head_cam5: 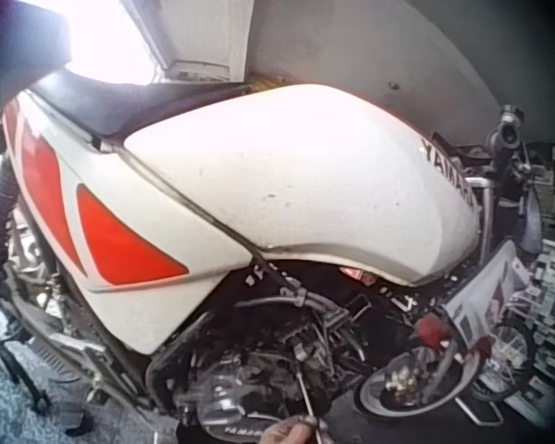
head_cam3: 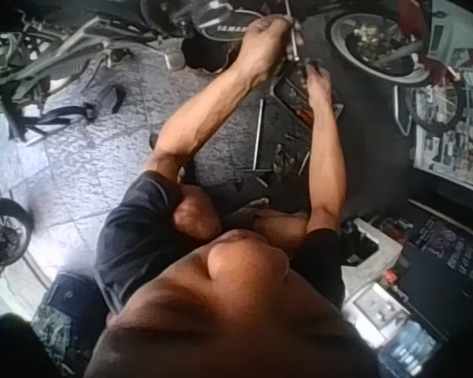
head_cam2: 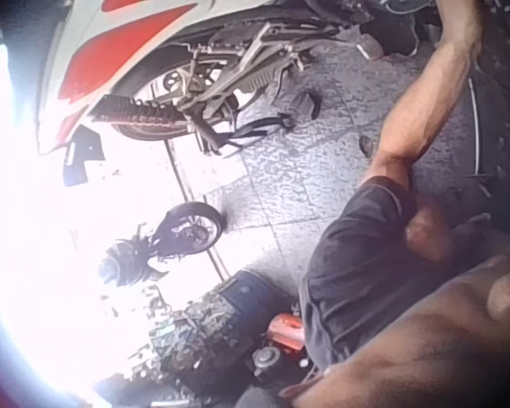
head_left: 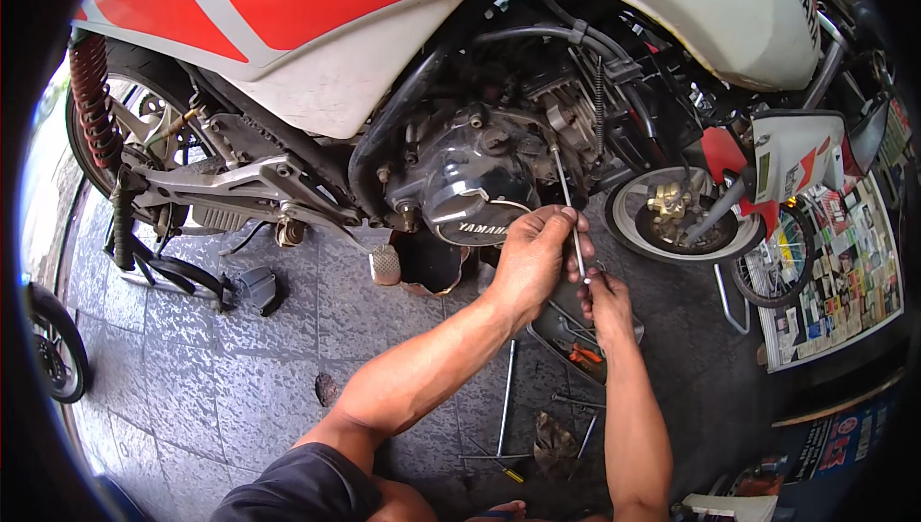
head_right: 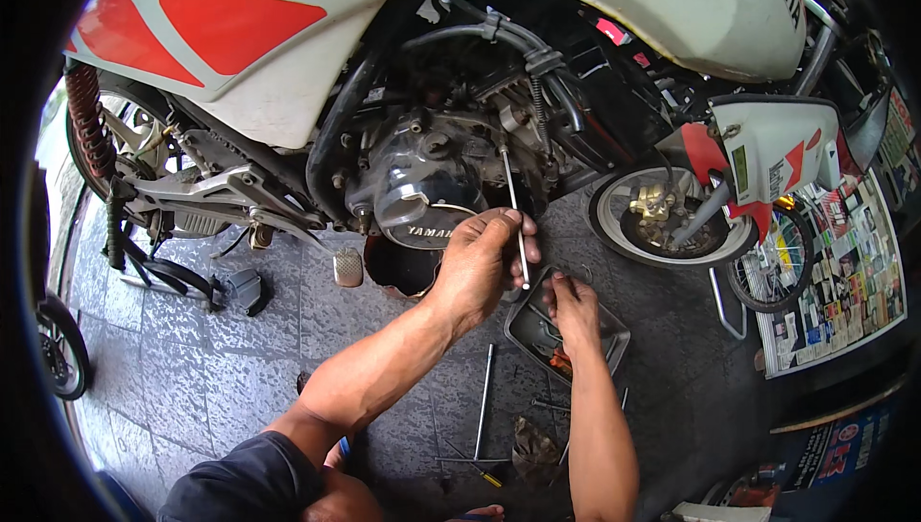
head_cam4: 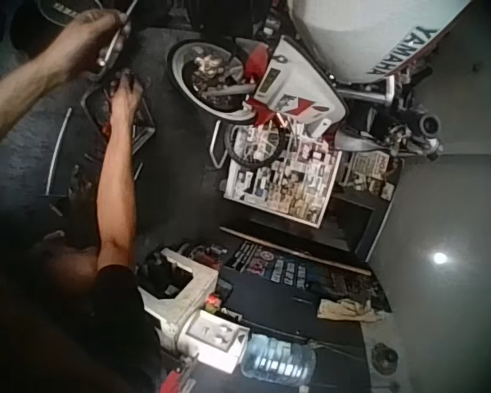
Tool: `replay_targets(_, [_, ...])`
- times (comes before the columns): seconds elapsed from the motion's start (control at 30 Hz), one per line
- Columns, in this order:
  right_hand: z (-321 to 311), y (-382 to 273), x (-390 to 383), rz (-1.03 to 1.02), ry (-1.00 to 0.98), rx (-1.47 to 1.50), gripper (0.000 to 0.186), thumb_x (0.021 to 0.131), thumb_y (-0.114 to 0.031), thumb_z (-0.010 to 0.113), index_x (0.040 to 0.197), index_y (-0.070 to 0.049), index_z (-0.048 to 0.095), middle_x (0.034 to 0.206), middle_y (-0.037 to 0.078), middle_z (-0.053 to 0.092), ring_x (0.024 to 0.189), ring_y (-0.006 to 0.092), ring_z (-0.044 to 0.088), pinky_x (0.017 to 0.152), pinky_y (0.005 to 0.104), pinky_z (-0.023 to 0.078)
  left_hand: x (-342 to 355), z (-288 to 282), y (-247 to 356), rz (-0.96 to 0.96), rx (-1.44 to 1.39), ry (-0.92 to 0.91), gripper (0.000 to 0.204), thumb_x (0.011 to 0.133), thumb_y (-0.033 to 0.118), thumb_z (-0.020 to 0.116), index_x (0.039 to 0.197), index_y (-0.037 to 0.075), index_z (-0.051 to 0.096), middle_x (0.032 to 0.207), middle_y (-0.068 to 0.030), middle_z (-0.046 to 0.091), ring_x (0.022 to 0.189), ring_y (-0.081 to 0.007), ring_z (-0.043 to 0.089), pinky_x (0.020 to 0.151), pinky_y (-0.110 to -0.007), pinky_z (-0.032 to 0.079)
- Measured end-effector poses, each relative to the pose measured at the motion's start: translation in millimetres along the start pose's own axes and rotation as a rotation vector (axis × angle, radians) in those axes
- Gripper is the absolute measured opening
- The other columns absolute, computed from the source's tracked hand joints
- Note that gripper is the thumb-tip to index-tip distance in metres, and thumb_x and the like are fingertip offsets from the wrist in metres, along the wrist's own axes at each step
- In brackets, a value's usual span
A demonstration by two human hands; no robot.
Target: The person removes the motorcycle kickstarter lever using a wrench and an impact tool. The person then loosens and removes the engine cover bolts using a hex wrench and a pipe extension, disconnects a cable, and pulls off the engine cover.
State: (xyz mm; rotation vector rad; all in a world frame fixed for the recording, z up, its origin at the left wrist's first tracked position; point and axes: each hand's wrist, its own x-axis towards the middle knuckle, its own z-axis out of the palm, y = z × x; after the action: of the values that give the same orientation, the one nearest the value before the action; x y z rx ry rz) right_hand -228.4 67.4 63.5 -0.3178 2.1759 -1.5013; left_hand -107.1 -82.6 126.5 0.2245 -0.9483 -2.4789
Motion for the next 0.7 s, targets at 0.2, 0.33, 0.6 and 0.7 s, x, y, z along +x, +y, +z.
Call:
replay_targets(0.2, [25, -89, -78, -0.018, -0.624, 0.511, 0.049, 0.099, -0.049, 0.044, 0.093, -0.003, 0.061, 0.070, 0.003, 0.058, 0.053, 0.0077, 0.046, 0.047, 0.0203, 0.036, 3, 1, 3, 0.043, -0.109, -0.027, 0.027, 0.101, 0.027, 0.047, 0.094, 0.003, 0.057, 0.080, -0.0086, 0.062, 0.068, -0.0144, 0.055, 0.061, -0.027, 0.047])
replay_targets(0.33, [46, -108, -91, -0.212, -0.350, 0.278, 0.022, 0.096, -0.024, 0.058, 0.092, -0.003, 0.063, 0.071, 0.004, 0.058, 0.054, 0.0084, 0.048, 0.048, 0.0211, 0.036, -3, 8, 12, -0.061, -0.308, -0.043, 0.029, 0.102, 0.028, 0.046, 0.095, 0.003, 0.058, 0.084, -0.0098, 0.064, 0.076, -0.0154, 0.057, 0.069, -0.028, 0.051])
replay_targets(0.6, [26, -126, -88, -0.616, -0.251, -0.430, 0.027, 0.079, 0.004, 0.061, 0.105, 0.003, 0.063, 0.100, 0.008, 0.059, 0.084, 0.0203, 0.060, 0.075, 0.0340, 0.048, -2, 9, -3, -0.020, -0.416, 0.043, 0.030, 0.094, 0.030, 0.063, 0.093, 0.000, 0.060, 0.088, -0.0111, 0.066, 0.073, -0.0157, 0.062, 0.061, -0.028, 0.054])
replay_targets(0.7, [16, -153, -84, -0.274, -0.438, -0.144, 0.021, 0.086, -0.008, 0.060, 0.103, 0.003, 0.064, 0.090, 0.003, 0.059, 0.078, 0.0105, 0.055, 0.071, 0.0255, 0.043, -7, 9, 7, -0.092, -0.395, 0.008, 0.037, 0.097, 0.033, 0.057, 0.104, -0.004, 0.059, 0.099, -0.0152, 0.067, 0.081, -0.0188, 0.064, 0.060, -0.032, 0.055])
